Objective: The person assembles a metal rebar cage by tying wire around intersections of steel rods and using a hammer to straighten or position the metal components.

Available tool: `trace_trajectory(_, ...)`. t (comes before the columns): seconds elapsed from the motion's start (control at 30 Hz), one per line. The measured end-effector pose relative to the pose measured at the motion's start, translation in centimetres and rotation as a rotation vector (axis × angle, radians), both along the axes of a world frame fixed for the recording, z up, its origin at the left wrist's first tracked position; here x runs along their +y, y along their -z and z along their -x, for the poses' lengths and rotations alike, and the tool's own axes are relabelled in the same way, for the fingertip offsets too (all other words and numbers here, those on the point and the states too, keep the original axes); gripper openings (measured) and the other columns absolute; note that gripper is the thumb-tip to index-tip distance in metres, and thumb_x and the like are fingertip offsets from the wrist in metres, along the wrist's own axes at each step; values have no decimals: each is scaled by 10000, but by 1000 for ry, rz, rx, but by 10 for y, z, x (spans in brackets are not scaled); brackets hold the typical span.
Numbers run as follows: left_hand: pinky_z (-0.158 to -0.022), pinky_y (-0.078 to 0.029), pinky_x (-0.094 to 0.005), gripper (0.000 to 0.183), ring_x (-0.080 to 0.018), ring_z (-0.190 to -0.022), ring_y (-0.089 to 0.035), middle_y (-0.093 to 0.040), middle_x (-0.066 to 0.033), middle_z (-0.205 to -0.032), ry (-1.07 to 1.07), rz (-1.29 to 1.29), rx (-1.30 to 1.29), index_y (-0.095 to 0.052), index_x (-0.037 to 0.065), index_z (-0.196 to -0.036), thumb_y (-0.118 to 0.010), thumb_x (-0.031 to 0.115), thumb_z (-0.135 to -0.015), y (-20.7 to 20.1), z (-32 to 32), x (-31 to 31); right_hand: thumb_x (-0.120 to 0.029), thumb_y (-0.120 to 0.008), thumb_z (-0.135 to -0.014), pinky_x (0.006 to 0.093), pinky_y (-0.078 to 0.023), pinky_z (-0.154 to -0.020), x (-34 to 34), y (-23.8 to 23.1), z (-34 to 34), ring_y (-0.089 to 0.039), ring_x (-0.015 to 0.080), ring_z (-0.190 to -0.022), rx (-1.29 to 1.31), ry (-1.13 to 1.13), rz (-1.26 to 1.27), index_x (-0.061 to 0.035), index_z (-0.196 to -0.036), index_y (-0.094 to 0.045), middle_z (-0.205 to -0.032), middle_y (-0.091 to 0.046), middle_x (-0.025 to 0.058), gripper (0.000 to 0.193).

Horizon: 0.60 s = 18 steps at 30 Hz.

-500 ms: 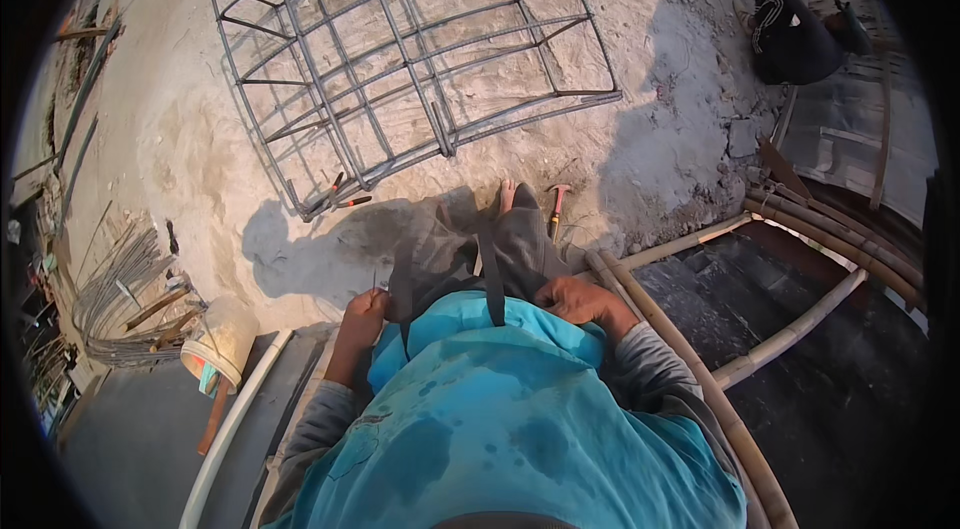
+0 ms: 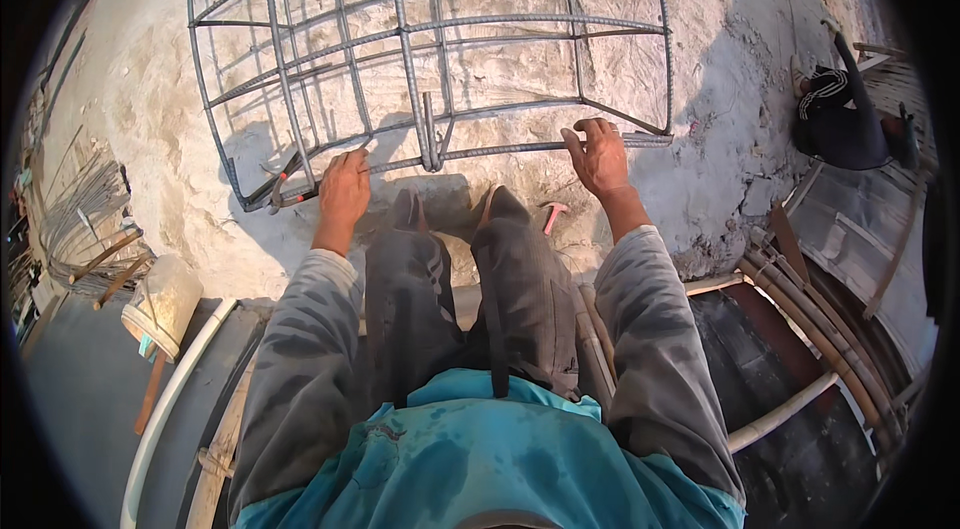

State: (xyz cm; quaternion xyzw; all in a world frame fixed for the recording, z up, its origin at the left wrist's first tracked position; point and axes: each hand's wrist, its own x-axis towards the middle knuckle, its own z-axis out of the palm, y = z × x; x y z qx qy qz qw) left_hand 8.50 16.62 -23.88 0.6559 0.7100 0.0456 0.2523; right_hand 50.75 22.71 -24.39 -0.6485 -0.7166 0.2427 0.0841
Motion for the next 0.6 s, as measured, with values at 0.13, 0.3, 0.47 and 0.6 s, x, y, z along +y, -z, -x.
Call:
trace_trajectory(0.13,-868,-492,-486,269,-371,-969,-650,-708,-138,-985,-39,212,115,-658,137,-1111,-505,281,-944,32,-3,6,-350,-643,-933,471,-511,-814,18,49,-20,-638,380,-926,-41,-69,21,-44,-951,-703,-951,-686,174,313)
trace_trajectory(0.3,-745,-498,-507,216,-373,-848,-659,-695,-130,-889,73,120,80,-640,139,-956,-474,262,-888,47,6,10,-361,-561,-966,457,-532,-714,17,52,-16,-682,345,-800,-63,-17,120,-97,-936,-708,-867,-699,138,303)
trace_trajectory(0.47,-695,-493,-502,178,-362,-795,-652,-683,-103,-857,79,161,99,-618,137,-916,-491,253,-869,53,8,10,-273,-540,-961,461,-531,-649,20,57,-17,-666,362,-725,-131,-62,105,-100,-867,-663,-807,-674,146,232)
trace_trajectory(0.6,-636,-496,-479,120,-315,-746,-654,-663,-73,-814,123,81,122,-585,138,-860,-515,234,-844,54,13,1,-239,-527,-958,471,-522,-620,17,53,-15,-654,374,-695,-140,-80,136,-88,-833,-629,-781,-657,151,221)
